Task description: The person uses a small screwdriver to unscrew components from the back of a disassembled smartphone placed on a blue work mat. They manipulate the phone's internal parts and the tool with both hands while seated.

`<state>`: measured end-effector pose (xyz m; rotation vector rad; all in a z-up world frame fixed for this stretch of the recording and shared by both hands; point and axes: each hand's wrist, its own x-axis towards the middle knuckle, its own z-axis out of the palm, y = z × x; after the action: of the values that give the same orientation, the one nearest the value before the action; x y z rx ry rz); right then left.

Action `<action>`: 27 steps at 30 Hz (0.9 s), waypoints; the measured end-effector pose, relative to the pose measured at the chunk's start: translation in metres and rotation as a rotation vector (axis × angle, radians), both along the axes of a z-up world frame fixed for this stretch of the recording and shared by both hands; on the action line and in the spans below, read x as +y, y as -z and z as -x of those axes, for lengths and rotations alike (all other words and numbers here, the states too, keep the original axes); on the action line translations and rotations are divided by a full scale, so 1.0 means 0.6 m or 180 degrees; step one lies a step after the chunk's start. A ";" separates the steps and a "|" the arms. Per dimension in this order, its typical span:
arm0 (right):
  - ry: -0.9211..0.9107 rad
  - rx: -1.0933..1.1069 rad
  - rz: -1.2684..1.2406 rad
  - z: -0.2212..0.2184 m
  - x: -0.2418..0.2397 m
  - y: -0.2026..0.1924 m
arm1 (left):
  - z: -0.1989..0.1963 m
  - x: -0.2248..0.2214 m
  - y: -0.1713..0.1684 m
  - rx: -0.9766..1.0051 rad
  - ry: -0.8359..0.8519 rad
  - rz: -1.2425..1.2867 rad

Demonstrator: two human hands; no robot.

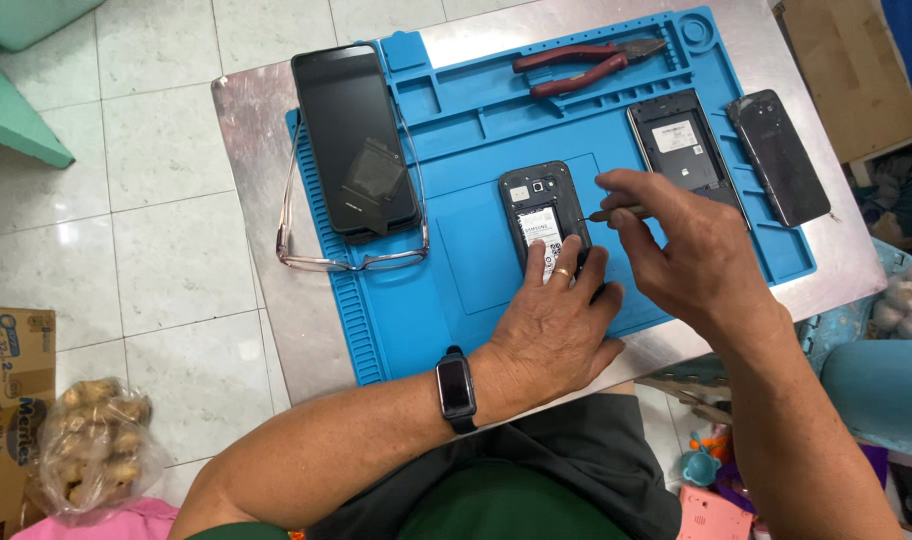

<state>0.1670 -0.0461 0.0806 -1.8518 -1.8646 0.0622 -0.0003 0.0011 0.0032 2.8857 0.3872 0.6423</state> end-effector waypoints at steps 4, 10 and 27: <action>0.0591 -0.0378 0.0157 0.002 0.015 0.002 | 0.000 -0.001 0.004 0.0076 0.0018 0.0019; 0.0308 -0.0853 -0.0241 -0.015 0.052 0.011 | -0.001 -0.001 0.009 0.0103 -0.0024 -0.0159; 0.0415 -0.0831 -0.0056 -0.021 0.059 0.015 | -0.001 0.002 0.013 0.0212 0.0134 0.0031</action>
<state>0.1797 -0.0106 0.0715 -2.0454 -1.8981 -0.2516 0.0004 0.0023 -0.0043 2.9036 0.3363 0.5373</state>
